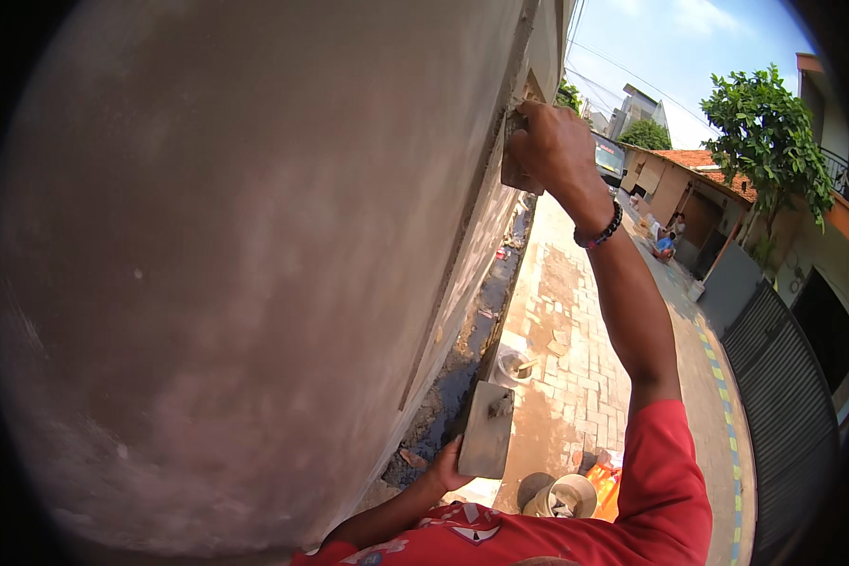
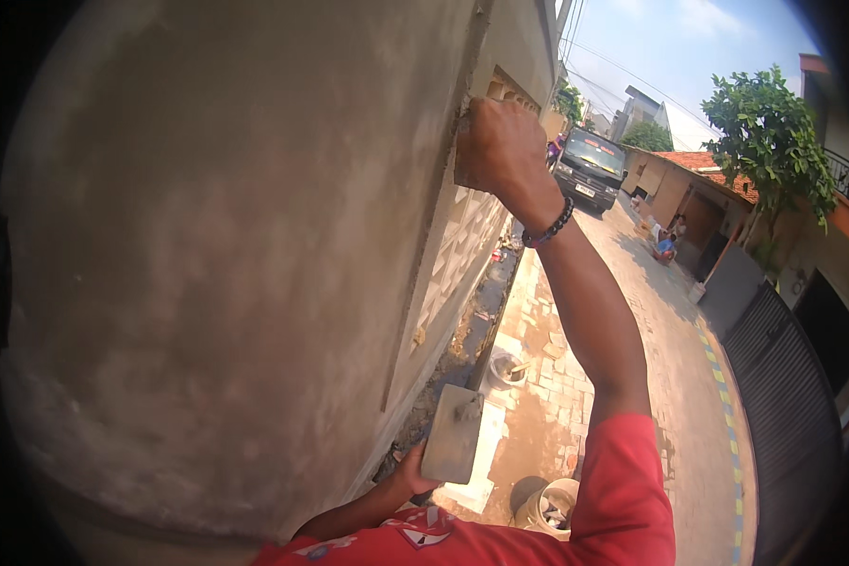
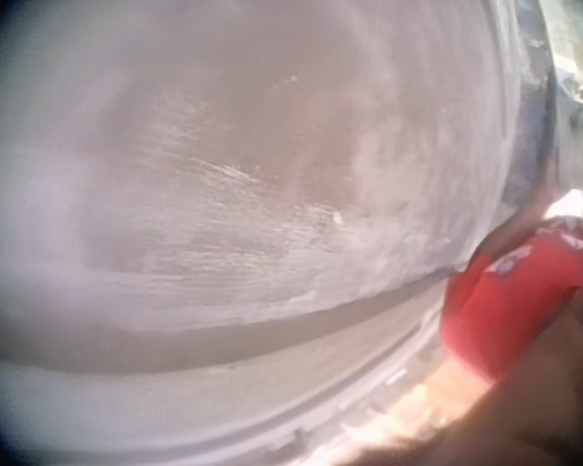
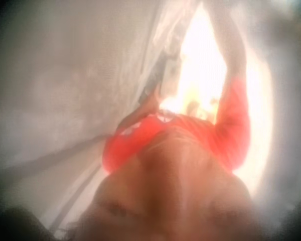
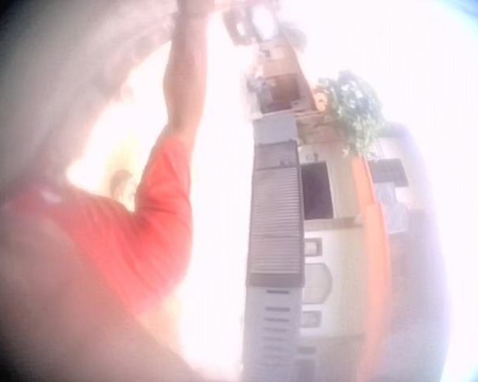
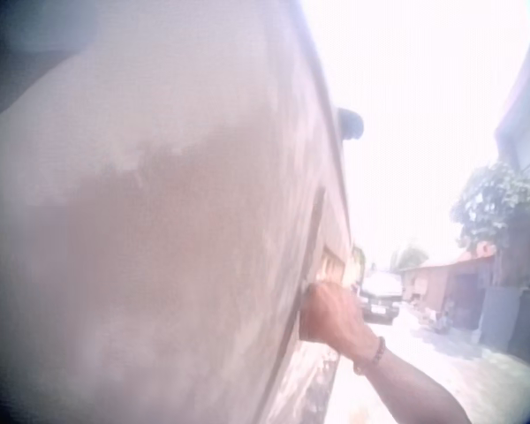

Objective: The person applies cement to a decorative lattice wall using a trowel and a smaller finishing tool. They repeatedly scoop cement from a bucket, spread it onto the wall surface, and smooth the edges around the lattice pattern.

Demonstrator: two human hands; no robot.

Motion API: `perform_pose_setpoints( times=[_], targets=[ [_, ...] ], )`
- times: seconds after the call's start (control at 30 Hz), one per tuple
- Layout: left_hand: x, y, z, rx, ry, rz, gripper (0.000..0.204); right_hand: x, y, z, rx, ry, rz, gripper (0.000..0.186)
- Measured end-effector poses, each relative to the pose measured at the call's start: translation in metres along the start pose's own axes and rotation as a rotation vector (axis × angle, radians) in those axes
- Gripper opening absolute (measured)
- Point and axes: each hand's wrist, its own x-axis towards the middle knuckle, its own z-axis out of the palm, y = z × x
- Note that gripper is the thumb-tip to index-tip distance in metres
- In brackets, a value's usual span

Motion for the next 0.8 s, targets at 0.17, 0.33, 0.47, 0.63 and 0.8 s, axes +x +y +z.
perform_pose_setpoints(
  times=[0.17,0.33,0.47,0.63,0.8],
  targets=[
    [-0.001,0.003,0.01,-0.002,-0.003,-0.017,0.046,0.063,0.03,-0.045,-0.105,0.245,0.024,0.037],
    [-0.004,-0.003,-0.003,-0.002,0.0,0.024,0.049,0.09,0.004,-0.079,0.056,0.199,0.109,0.012],
    [-0.01,-0.003,0.007,0.092,0.069,0.073,0.05,0.11,0.01,-0.073,0.057,0.2,0.117,0.015],
    [-0.013,0.003,0.004,0.075,0.033,0.116,0.047,0.127,0.018,-0.053,0.113,0.208,0.136,0.016],
    [-0.013,0.007,0.005,0.05,-0.02,0.098,0.047,0.131,0.029,-0.039,0.054,0.291,0.108,0.014]
  ],
)
